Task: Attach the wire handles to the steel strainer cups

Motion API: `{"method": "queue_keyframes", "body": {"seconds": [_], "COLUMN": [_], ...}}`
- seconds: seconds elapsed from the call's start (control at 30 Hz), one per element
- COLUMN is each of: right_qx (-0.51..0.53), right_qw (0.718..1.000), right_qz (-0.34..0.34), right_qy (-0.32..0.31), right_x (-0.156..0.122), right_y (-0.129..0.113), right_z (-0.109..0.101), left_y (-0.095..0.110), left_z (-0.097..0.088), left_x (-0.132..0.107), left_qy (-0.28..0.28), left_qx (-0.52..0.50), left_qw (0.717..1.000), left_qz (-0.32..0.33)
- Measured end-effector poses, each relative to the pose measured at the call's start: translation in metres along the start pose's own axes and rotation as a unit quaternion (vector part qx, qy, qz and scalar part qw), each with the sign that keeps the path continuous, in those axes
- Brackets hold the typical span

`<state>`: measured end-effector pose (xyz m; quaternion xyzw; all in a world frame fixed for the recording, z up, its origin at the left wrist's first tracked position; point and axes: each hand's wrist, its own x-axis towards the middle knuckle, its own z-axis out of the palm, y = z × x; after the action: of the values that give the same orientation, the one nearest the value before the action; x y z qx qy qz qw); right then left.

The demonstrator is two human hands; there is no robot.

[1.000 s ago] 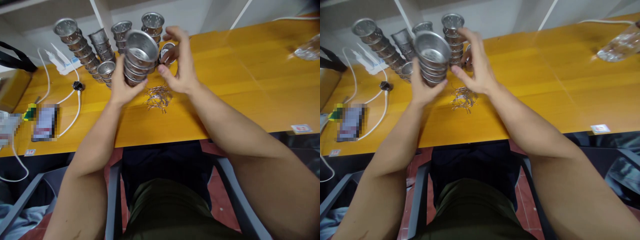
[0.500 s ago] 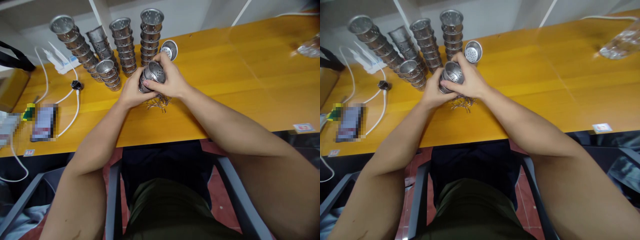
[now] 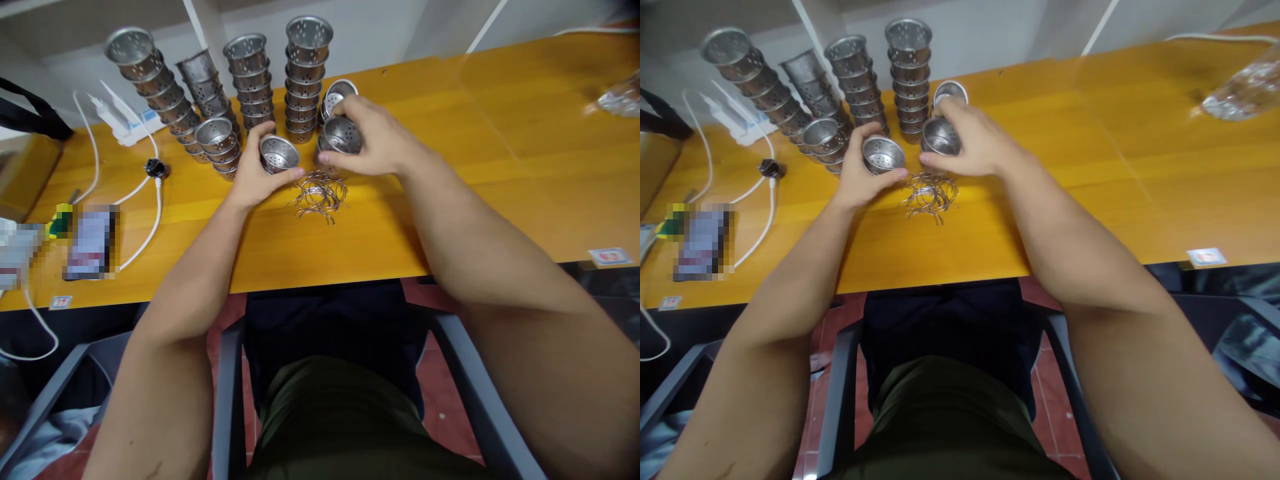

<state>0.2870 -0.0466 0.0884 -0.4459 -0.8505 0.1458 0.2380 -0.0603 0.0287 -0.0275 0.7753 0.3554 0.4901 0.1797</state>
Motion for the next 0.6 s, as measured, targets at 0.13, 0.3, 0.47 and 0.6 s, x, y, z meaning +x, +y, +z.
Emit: {"method": "queue_keyframes", "body": {"seconds": [0.13, 0.3, 0.47, 0.6], "right_qx": [-0.039, -0.049, -0.065, -0.045], "right_qw": [0.995, 0.992, 0.992, 0.993], "right_qz": [0.046, 0.072, 0.100, 0.108], "right_qy": [-0.080, -0.091, -0.048, -0.019], "right_x": [-0.001, 0.003, 0.007, 0.006], "right_y": [0.020, 0.037, 0.039, 0.030], "right_z": [-0.008, 0.000, 0.007, 0.006], "left_y": [-0.016, -0.022, -0.033, -0.040], "left_z": [-0.003, 0.002, 0.011, 0.011], "left_x": [0.005, 0.008, 0.009, 0.011], "left_qy": [0.030, 0.019, 0.034, 0.045], "left_qx": [0.009, -0.004, -0.029, -0.035], "left_qw": [0.999, 1.000, 0.997, 0.996], "left_qz": [-0.016, -0.023, -0.056, -0.070]}}
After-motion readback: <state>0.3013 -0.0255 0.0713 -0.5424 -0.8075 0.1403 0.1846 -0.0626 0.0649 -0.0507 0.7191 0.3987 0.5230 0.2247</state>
